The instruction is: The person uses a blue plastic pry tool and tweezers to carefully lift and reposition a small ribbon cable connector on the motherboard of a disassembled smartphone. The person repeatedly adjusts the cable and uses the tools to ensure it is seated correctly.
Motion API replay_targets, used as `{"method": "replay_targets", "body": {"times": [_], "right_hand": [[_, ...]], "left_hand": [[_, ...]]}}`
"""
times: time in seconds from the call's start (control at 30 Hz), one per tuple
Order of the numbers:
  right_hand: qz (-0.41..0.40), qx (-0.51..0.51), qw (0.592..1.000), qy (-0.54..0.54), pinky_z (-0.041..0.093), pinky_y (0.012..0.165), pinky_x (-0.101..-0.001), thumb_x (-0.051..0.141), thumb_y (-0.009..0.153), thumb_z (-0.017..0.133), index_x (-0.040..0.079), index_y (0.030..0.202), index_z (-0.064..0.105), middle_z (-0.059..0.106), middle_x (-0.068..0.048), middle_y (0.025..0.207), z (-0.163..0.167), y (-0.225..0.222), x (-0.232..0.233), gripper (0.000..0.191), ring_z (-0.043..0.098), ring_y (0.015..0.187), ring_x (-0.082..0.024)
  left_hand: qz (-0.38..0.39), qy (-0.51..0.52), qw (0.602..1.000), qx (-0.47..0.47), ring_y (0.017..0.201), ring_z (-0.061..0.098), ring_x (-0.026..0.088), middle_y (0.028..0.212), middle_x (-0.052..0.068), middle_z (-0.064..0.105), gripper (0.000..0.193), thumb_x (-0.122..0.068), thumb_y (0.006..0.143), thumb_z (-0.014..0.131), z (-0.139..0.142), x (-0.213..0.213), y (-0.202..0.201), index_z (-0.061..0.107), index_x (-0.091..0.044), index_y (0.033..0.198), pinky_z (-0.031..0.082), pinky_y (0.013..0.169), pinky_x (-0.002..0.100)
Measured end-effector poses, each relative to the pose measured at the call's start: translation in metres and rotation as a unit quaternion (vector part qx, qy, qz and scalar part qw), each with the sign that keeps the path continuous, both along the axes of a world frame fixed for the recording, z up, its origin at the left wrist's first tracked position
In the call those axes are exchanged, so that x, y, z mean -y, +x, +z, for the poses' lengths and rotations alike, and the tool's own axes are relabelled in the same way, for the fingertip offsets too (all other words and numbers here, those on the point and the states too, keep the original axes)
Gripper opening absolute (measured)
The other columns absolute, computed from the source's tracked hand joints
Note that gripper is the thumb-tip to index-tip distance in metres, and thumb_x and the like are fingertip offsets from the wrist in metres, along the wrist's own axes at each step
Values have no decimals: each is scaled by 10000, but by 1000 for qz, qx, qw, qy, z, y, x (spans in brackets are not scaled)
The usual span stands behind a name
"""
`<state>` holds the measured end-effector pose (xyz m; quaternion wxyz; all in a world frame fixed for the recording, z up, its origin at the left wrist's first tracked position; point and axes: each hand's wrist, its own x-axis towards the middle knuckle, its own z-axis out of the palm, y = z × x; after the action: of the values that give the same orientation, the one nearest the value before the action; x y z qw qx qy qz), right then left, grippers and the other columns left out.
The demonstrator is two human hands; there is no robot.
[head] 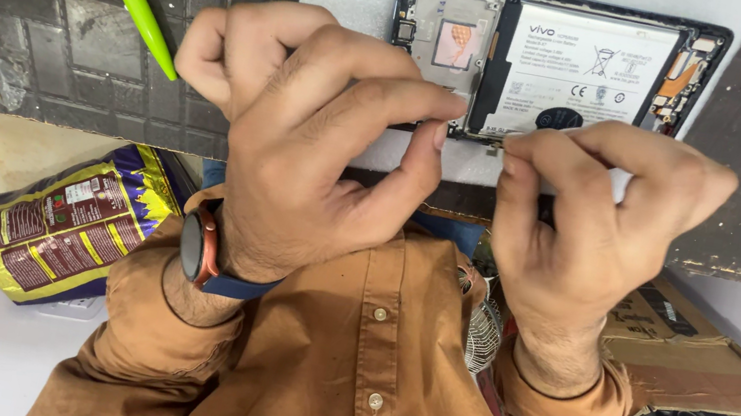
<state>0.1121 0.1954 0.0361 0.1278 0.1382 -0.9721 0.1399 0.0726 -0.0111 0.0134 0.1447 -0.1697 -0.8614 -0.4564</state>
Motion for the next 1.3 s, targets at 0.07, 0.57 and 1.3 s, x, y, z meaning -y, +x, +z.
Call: {"method": "replay_targets", "body": {"times": [0.07, 0.57, 1.3], "right_hand": [[5, 6, 1000, 10, 353, 930, -352, 90, 983, 851, 113, 1086, 710, 548, -23, 1083, -2, 0, 3, 176, 451, 1042, -226], [23, 47, 998, 33, 393, 916, -339, 67, 978, 870, 106, 1110, 732, 558, -7, 1055, 8, 0, 10, 195, 470, 1022, -215], [55, 39, 997, 37, 443, 875, -325, 66, 893, 904, 111, 1117, 796, 584, 2, 1015, 18, -5, 12, 252, 499, 1001, -207]], "left_hand": [[0, 4, 1000, -3, 1062, 504, 192, 1041, -83, 656, 167, -140, 882, 823, -2, 0, 0, 772, -191, 1033, 224, 938, 422], [-7, 11, 1000, -2, 1092, 504, 194, 1058, -85, 650, 162, -142, 908, 826, -6, 4, -1, 763, -179, 1052, 218, 949, 424], [-39, -5, 999, 8, 1103, 521, 191, 1086, -85, 646, 207, -280, 883, 852, -6, 7, -1, 762, -189, 1045, 216, 1018, 482]]}}
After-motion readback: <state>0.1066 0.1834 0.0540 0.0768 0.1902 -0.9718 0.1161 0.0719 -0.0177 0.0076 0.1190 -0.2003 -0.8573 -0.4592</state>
